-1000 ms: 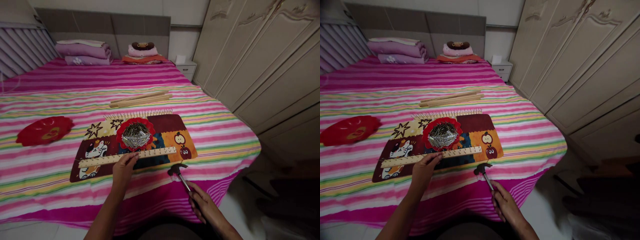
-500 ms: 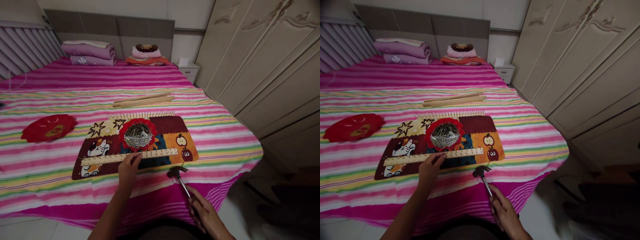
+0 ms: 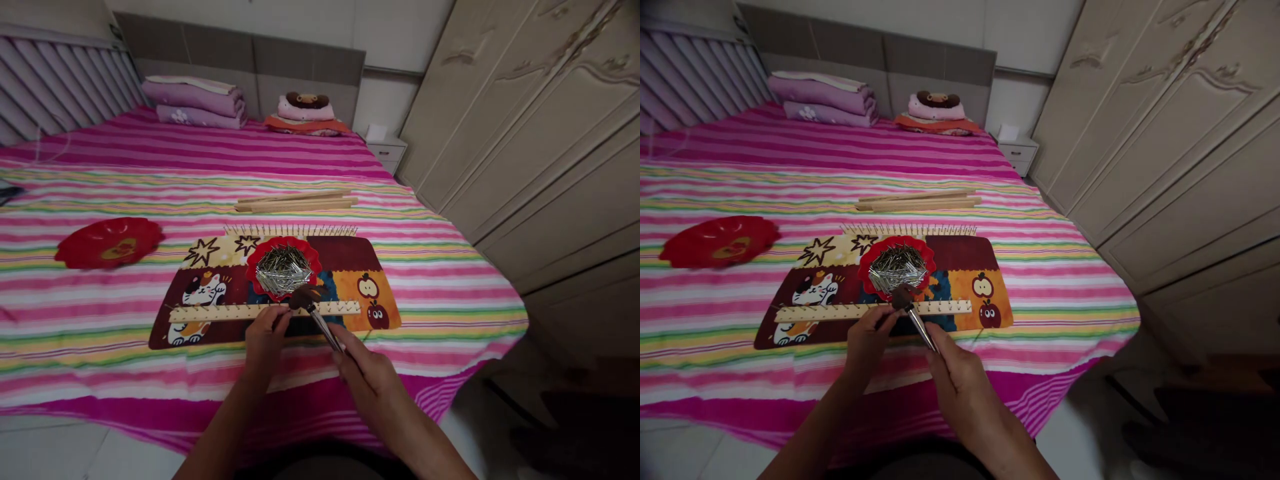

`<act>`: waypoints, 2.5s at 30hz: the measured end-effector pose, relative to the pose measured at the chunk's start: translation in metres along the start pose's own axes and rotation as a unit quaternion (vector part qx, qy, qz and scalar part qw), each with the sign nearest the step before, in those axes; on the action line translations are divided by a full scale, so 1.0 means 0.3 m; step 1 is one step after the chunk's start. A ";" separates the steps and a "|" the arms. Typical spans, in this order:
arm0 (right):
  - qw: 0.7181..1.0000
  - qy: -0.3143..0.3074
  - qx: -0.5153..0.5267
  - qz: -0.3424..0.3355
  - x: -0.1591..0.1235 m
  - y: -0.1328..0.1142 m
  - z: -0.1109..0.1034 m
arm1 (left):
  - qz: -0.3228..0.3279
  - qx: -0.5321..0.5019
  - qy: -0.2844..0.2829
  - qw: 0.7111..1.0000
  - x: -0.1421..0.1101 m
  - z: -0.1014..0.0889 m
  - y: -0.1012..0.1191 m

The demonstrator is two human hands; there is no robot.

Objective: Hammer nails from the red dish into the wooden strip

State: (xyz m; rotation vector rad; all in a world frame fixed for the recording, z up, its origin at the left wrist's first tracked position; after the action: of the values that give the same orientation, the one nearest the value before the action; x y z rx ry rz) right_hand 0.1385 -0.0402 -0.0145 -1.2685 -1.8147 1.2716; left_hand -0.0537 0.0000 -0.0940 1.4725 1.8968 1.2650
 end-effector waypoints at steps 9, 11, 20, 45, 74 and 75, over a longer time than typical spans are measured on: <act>0.999 -0.026 -0.008 0.032 -0.017 0.009 -0.001 | 0.011 -0.009 -0.011 1.000 0.002 0.003 -0.004; 0.997 -0.039 0.014 0.072 -0.063 0.044 -0.016 | 0.013 -0.011 -0.006 1.000 0.004 0.005 -0.005; 0.966 0.081 0.112 0.220 -0.237 0.394 -0.043 | 0.052 0.089 0.027 0.994 0.024 -0.112 0.072; 0.911 0.133 0.243 0.306 -0.260 0.529 0.003 | -0.082 0.249 -0.122 0.957 0.346 -0.157 0.113; 0.916 0.142 0.202 0.316 -0.257 0.488 -0.003 | -0.186 -0.105 -0.008 0.977 0.032 -0.130 -0.010; 0.916 0.139 0.203 0.317 -0.258 0.489 -0.003 | -0.183 -0.088 -0.002 0.979 0.029 -0.127 -0.011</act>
State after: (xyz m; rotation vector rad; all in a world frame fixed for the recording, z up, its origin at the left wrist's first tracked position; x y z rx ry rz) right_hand 0.2232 -0.0976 -0.1452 -1.7431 -0.8871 1.5895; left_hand -0.0879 -0.0073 -0.0762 0.9791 1.8891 1.2146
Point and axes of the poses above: each hand's wrist, its own x-axis towards the middle knuckle, its own z-axis out of the palm, y = z × x, the point moved 3 cm from there along x, towards the middle knuckle, and after that the axes turned 2 degrees about -x, right-handed, at the moved point
